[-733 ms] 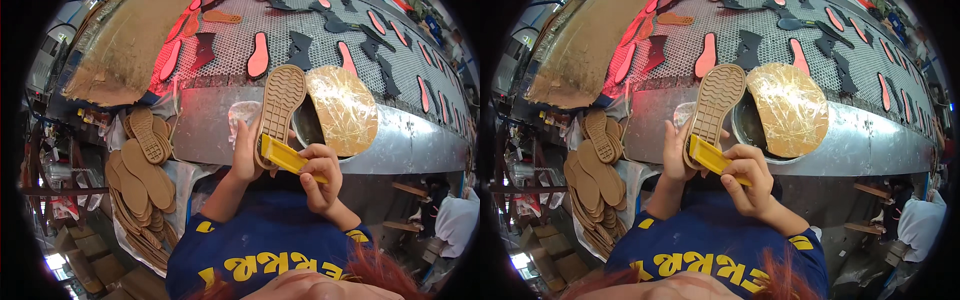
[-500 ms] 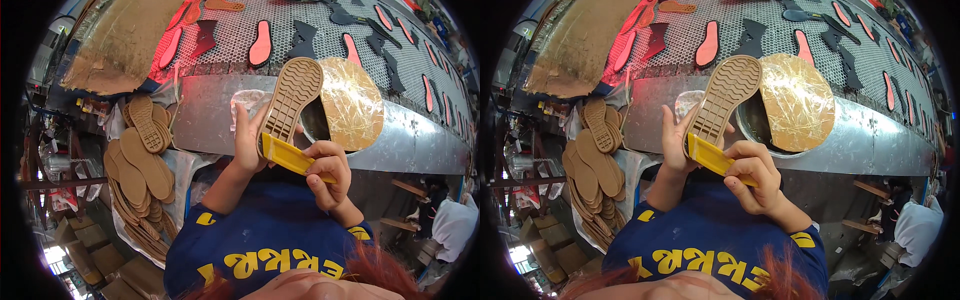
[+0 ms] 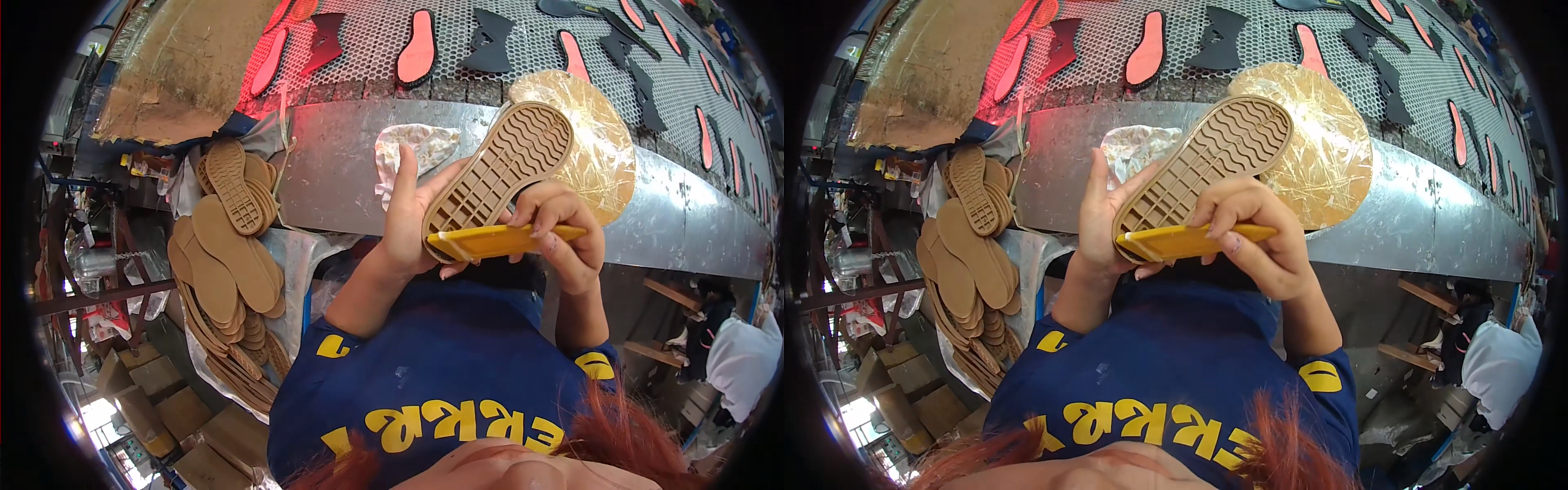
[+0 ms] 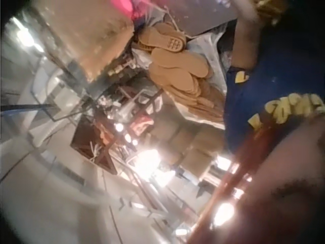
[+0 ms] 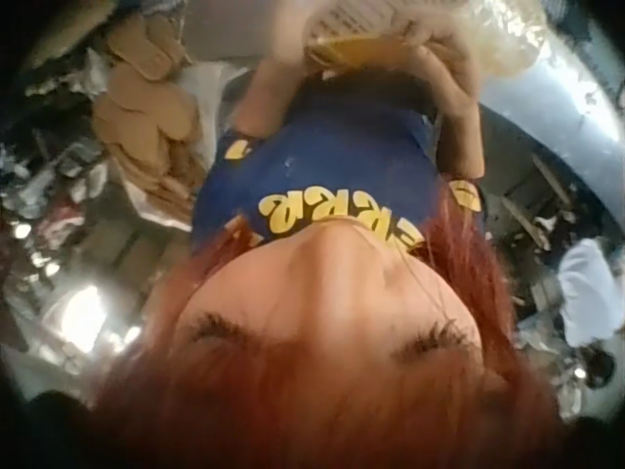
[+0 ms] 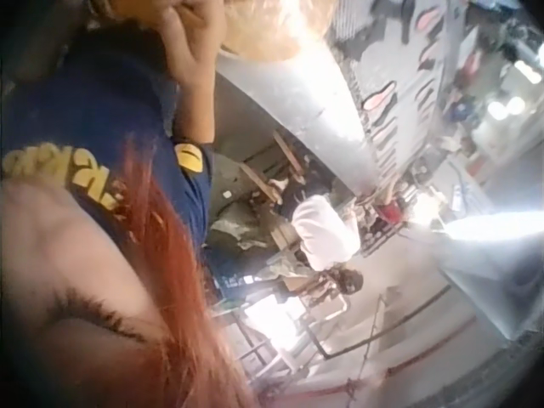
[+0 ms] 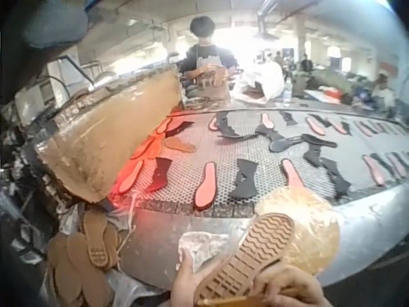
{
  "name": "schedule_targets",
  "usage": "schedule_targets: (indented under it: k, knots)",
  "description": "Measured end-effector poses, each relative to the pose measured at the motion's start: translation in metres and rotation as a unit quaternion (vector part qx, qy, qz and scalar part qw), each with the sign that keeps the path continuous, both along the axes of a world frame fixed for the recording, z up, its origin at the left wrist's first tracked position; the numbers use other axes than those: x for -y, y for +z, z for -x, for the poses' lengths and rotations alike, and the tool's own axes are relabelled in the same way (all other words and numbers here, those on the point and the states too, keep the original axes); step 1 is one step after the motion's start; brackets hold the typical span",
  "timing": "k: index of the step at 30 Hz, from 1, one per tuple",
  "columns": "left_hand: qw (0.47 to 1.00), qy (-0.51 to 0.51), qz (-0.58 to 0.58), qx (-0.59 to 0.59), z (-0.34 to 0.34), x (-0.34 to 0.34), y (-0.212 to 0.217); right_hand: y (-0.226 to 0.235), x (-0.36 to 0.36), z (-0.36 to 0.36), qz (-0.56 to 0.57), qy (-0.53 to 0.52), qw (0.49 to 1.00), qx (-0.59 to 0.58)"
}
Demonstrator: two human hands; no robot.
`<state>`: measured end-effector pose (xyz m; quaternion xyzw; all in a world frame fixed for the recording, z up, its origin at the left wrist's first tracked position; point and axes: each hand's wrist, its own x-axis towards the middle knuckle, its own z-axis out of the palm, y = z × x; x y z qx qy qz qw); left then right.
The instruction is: The person repeatedly picks up brown shoe soles from a stack and applies a yellow adhesive to the textured bottom surface using a yellow plastic scraper. The person works at a metal table in a workshop environment, handling the soles one at a time and placing them back on the stack after treatment.
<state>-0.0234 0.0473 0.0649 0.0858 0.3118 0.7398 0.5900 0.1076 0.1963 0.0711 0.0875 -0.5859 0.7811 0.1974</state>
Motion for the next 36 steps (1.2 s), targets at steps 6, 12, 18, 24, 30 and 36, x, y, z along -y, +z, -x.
schedule_targets:
  k: [6, 12, 18, 24, 30, 36]
  knots:
    - [0.999, -0.032, 0.028, -0.002, -0.002, 0.0, -0.004, -0.003, -0.022, 0.012, 0.002, 0.081, 0.996, -0.03]
    - [0.996, -0.092, -0.015, 0.006, -0.002, -0.002, -0.002, -0.001, -0.031, 0.017, 0.047, 0.14, 0.988, -0.044]
    - [0.995, -0.078, -0.049, 0.023, -0.004, -0.001, 0.004, -0.016, -0.06, 0.014, -0.048, 0.048, 0.987, -0.147]
    - [0.989, 0.051, -0.019, -0.14, -0.005, 0.006, -0.022, -0.029, -0.058, 0.004, 0.168, -0.378, 0.901, -0.129]
    - [0.951, 0.235, -0.09, -0.178, 0.006, 0.013, -0.022, -0.043, -0.028, 0.007, -0.301, -0.434, 0.844, 0.093]
    - [0.927, 0.242, -0.053, -0.282, 0.012, 0.026, -0.043, -0.053, -0.011, 0.021, -0.532, -0.425, 0.727, 0.085]
